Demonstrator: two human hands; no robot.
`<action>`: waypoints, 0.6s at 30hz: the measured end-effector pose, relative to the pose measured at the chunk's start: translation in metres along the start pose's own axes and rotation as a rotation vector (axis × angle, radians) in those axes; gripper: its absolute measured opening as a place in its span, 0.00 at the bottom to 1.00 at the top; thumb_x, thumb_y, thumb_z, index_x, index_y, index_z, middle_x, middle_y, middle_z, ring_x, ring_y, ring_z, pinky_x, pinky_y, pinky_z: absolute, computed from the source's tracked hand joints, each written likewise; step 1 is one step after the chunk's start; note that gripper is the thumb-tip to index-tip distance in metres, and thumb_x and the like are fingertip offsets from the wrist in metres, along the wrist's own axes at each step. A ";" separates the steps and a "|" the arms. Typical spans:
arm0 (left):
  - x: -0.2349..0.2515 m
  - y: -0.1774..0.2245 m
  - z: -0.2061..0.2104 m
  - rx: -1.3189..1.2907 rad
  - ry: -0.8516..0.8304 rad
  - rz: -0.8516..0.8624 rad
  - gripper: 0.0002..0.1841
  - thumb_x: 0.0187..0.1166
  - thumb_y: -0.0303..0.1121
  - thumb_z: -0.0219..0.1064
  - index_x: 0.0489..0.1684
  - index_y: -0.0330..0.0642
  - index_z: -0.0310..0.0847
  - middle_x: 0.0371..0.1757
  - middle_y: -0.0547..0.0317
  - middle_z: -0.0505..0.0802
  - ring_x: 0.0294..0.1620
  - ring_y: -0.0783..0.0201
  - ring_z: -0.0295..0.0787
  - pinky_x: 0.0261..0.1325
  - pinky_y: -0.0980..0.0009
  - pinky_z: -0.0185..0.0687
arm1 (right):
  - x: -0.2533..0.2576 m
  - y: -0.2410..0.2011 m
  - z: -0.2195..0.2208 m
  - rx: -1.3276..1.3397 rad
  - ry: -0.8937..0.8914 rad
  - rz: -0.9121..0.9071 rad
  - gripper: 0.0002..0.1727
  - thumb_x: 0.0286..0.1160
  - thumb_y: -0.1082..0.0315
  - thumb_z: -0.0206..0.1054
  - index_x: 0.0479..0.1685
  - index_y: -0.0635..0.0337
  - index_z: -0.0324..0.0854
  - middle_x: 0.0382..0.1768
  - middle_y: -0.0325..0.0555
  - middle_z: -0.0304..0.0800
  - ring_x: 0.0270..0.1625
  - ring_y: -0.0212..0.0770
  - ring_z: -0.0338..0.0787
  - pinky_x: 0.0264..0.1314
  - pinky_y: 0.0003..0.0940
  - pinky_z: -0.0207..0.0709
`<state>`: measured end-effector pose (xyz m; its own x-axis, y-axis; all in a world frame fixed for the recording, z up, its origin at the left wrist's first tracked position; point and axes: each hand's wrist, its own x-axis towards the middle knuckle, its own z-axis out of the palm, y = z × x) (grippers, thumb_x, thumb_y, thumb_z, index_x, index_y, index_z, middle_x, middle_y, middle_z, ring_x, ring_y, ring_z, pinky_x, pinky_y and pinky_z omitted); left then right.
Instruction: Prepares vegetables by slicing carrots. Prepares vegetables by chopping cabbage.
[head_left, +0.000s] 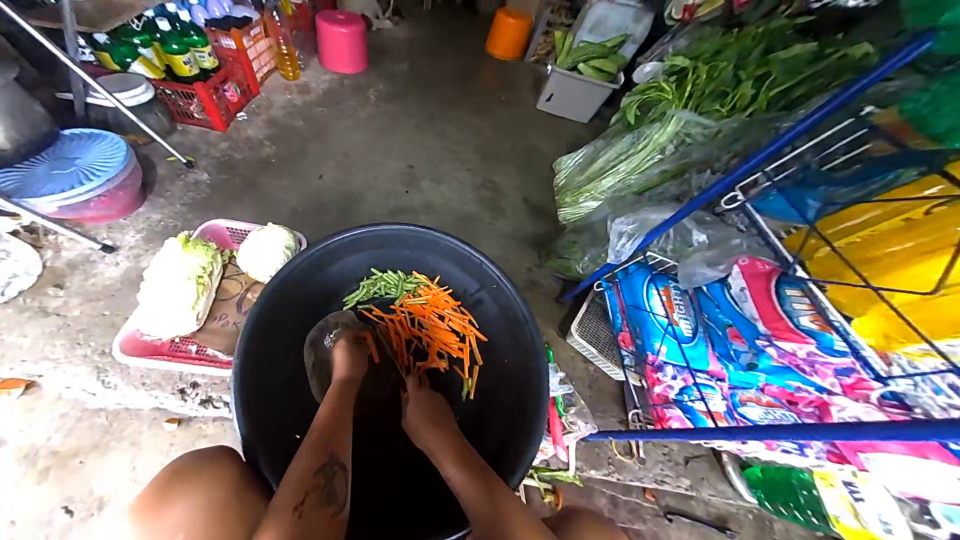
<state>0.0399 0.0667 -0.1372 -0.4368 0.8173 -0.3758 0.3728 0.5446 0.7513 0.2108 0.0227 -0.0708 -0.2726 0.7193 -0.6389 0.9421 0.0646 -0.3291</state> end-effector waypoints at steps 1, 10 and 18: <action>0.001 -0.001 0.000 -0.012 0.003 -0.008 0.17 0.83 0.27 0.64 0.68 0.34 0.81 0.57 0.41 0.93 0.55 0.49 0.94 0.64 0.50 0.87 | 0.001 -0.001 0.001 -0.006 0.006 0.000 0.24 0.96 0.59 0.45 0.85 0.52 0.63 0.59 0.59 0.91 0.64 0.60 0.92 0.65 0.58 0.84; 0.002 -0.002 0.000 -0.021 0.032 -0.042 0.16 0.81 0.30 0.68 0.64 0.36 0.84 0.56 0.42 0.93 0.54 0.50 0.94 0.63 0.51 0.88 | 0.003 -0.006 0.008 -0.035 0.020 -0.007 0.24 0.95 0.59 0.46 0.86 0.54 0.62 0.57 0.59 0.91 0.62 0.59 0.93 0.64 0.56 0.85; 0.002 0.001 -0.001 0.027 0.037 -0.057 0.14 0.83 0.30 0.65 0.64 0.38 0.85 0.58 0.43 0.93 0.59 0.48 0.92 0.68 0.49 0.85 | 0.001 -0.016 0.011 -0.014 -0.002 0.034 0.26 0.94 0.60 0.46 0.88 0.51 0.60 0.59 0.58 0.91 0.61 0.58 0.93 0.62 0.56 0.85</action>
<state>0.0389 0.0684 -0.1366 -0.4874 0.7779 -0.3966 0.3686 0.5951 0.7142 0.1931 0.0147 -0.0738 -0.2407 0.7197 -0.6512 0.9535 0.0502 -0.2971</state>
